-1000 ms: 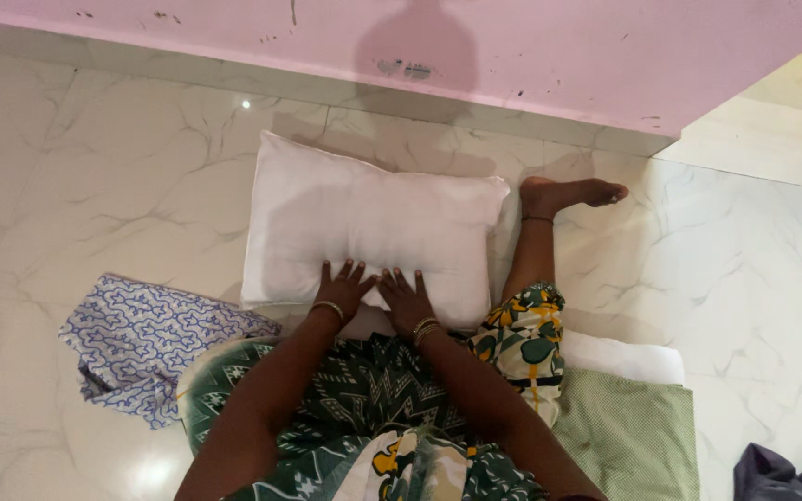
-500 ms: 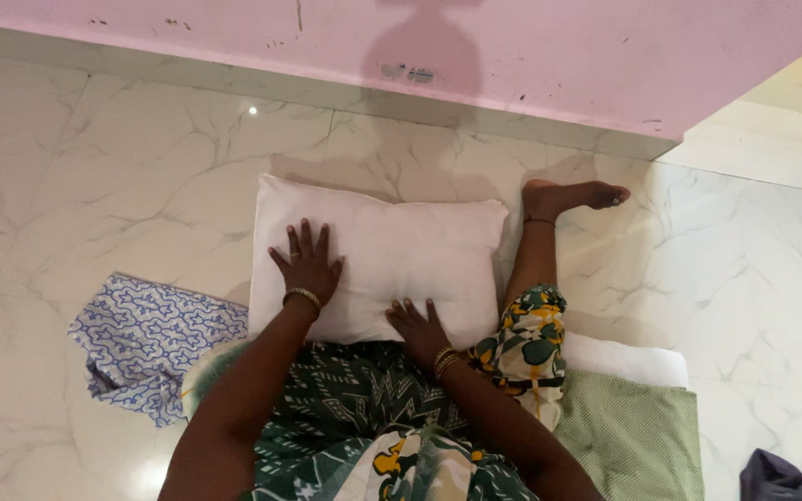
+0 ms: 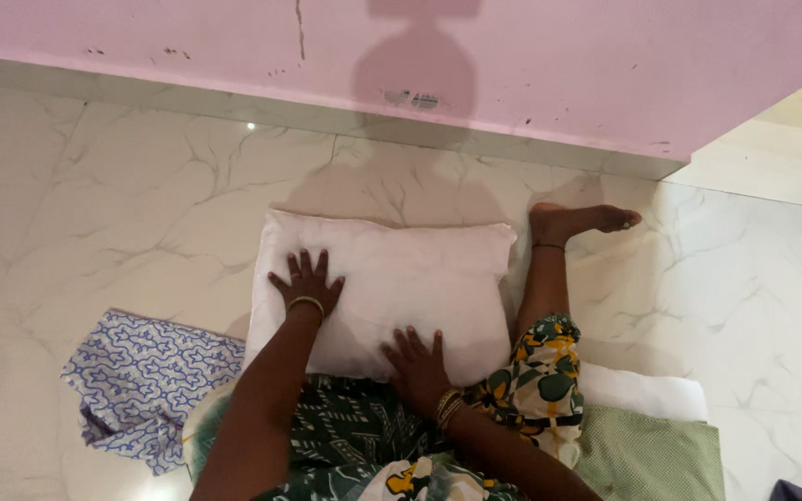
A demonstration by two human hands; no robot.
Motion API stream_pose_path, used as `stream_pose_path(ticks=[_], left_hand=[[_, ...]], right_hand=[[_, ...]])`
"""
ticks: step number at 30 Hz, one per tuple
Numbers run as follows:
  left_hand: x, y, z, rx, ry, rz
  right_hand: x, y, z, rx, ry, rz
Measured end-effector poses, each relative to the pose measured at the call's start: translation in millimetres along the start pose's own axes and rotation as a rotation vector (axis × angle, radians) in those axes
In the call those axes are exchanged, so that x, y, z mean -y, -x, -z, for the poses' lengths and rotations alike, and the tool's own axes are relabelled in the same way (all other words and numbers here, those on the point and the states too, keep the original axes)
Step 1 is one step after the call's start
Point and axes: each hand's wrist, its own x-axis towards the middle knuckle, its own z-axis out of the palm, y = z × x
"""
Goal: The person sits on the floor and places a pillow inside a patterned pillowcase. They smooth the pillow, align the case, and tuck the edges to fit the pillow fully inside.
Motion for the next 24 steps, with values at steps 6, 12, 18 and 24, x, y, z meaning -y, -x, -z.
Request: stream_pose_path(ticks=[6, 12, 18, 24], left_hand=[[3.2, -12.4, 8.2, 0.114, 0.008, 0.009], [6.3, -8.6, 16.3, 0.089, 0.084, -0.001], [12.7, -22.5, 24.4, -0.103, 0.204, -0.006], [26.4, -61.3, 37.2, -0.143, 0.186, 0.072]], right_hand=[[-31.6, -52.9, 69.9, -0.110, -0.160, -0.155], [-60.9, -106.7, 64.3, 0.239, -0.075, -0.322], [-81.6, -133.5, 32.0, 0.378, -0.098, -0.370], [-78.8, -130.4, 30.3, 0.359, -0.098, -0.385]])
